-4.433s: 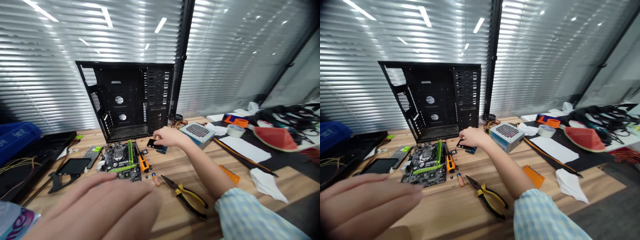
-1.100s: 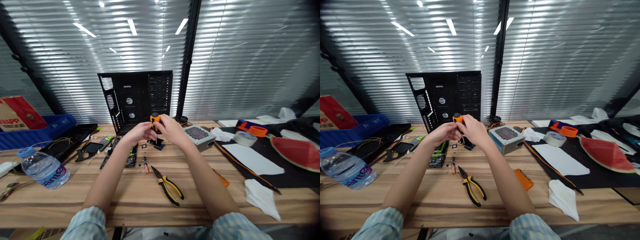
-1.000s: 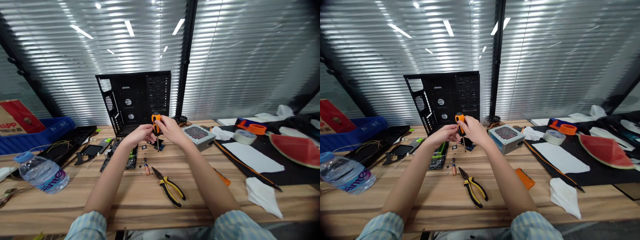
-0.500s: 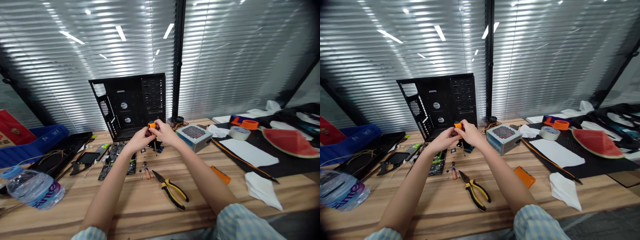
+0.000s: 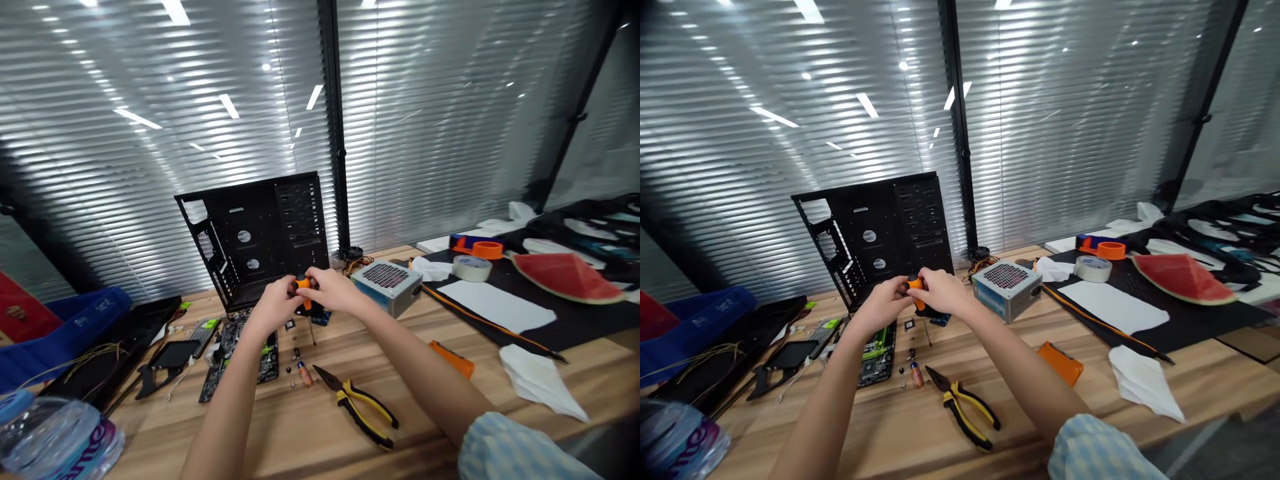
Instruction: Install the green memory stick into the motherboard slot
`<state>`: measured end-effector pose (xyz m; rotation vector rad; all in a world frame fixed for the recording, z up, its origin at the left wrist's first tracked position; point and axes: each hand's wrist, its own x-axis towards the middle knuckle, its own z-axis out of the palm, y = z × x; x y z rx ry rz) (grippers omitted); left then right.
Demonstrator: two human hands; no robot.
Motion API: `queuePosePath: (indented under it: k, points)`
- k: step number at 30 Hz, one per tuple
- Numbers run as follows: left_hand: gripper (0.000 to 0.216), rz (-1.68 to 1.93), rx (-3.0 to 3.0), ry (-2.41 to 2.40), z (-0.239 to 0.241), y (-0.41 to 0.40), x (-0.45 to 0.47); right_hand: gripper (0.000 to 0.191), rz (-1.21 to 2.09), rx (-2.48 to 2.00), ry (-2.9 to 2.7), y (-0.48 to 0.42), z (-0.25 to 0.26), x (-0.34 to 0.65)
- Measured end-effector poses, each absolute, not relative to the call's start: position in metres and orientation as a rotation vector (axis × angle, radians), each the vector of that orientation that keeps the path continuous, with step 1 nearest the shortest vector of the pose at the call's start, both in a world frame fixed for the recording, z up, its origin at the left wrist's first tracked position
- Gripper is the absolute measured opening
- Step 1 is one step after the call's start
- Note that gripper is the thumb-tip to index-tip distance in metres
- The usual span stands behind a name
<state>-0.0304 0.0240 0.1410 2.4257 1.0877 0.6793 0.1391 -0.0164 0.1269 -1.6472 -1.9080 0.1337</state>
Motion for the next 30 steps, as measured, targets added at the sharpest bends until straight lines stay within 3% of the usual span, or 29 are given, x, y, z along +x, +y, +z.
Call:
queuePosePath:
  k: [9,17,24,30]
  points:
    - [0.035,0.653,2.35,1.052,0.155,0.013,-0.043,0.029,0.114,-1.575,-1.916,-0.024,0.134,0.142]
    - [0.025,0.703,2.437,1.055,0.158,0.016,-0.047,0.033,0.069,-1.43,-1.927,-0.021,0.133,0.145]
    - [0.033,0.778,2.442,1.03,0.156,0.019,-0.045,0.04,0.147,-1.411,-1.908,-0.022,0.131,0.139]
    - [0.028,0.779,2.446,1.019,0.158,0.019,-0.046,0.029,0.109,-1.422,-1.914,-0.023,0.131,0.138]
